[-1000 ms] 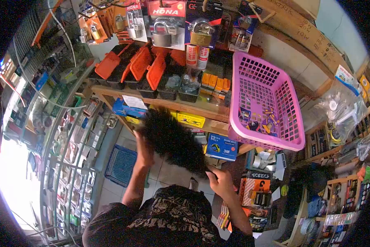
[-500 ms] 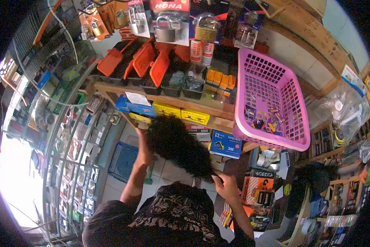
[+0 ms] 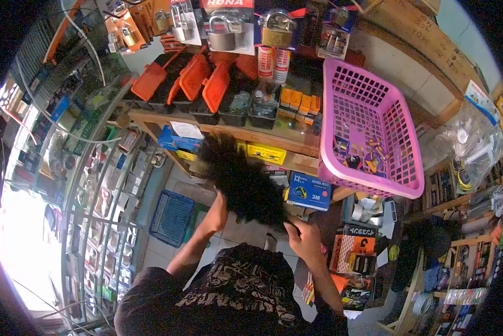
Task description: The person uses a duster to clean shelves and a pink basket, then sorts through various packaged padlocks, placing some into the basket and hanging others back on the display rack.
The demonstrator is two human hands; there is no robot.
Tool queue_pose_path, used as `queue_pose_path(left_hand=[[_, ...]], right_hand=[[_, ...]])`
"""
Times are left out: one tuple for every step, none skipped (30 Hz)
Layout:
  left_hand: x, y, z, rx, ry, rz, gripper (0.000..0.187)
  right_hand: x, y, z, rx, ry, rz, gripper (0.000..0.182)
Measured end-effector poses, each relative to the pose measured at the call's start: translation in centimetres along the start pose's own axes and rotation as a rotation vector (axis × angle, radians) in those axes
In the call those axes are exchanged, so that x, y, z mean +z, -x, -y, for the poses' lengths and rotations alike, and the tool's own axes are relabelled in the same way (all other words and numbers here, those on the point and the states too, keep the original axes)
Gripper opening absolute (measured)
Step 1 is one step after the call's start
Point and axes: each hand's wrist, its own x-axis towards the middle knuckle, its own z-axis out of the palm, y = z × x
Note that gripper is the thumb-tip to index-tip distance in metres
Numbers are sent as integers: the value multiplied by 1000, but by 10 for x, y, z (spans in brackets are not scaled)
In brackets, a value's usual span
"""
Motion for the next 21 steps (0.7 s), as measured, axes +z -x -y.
queue_pose_path(left_hand=[[11, -5, -5, 209, -4, -153, 63], [-1, -17, -17, 213, -3, -147, 63], [-27, -38, -43, -134, 540, -27, 73], [-50, -53, -69, -493, 1071, 93, 82], [-57, -61, -91, -514, 1028, -139, 82], [-63, -64, -81, -483, 1064, -101, 79], [-69, -65, -71, -450, 1099, -66, 77], [-68, -67, -70, -448, 1096, -89, 77], [-63, -70, -72, -343, 1241, -121, 74], [-59, -72, -73, -232, 1382, -148, 70], [-56, -70, -73, -233, 1377, -156, 70], [-51, -67, -73, -310, 1463, -154, 70], [-48, -64, -73, -388, 1549, -147, 70], [-53, -63, -88, -498, 1415, -157, 71], [-52, -61, -93, -500, 1417, -147, 71], [-49, -59, -97, -485, 1484, -109, 70], [-45, -57, -99, -470, 1550, -72, 70], [-36, -55, -88, -509, 1634, -26, 70], [-30, -52, -78, -510, 1637, -24, 70], [-25, -51, -72, -436, 1446, -56, 69], [-22, -49, -66, -363, 1253, -86, 68]], right_hand=[[3, -5, 1, -49, 20, -69, 27], [5, -7, 2, -99, 38, -138, 28], [6, -6, 2, -99, 33, -142, 28], [5, -5, 3, -58, -57, -195, 27], [5, -4, 3, -21, -148, -239, 26], [4, 0, -6, 21, -191, -183, 28], [7, 4, -7, 7, -194, -166, 28], [6, 6, 5, 115, -392, -145, 29], [9, 10, 11, 230, -588, -123, 29], [16, 13, 8, 234, -560, -90, 38], [22, 13, 6, 211, -543, -26, 37], [28, 14, 8, 216, -543, -1, 38], [34, 15, 13, 222, -542, 19, 38], [40, 14, 12, 226, -543, 12, 38], [48, 12, 6, 121, -453, 24, 38], [55, 10, 0, 18, -361, 36, 38], [59, 7, -6, 23, -359, 29, 38], [63, 3, -12, -41, -286, -6, 38], [64, 0, -14, -107, -212, -38, 37], [65, -1, -10, -45, -207, -46, 32], [65, -2, -7, -45, -207, -44, 32]])
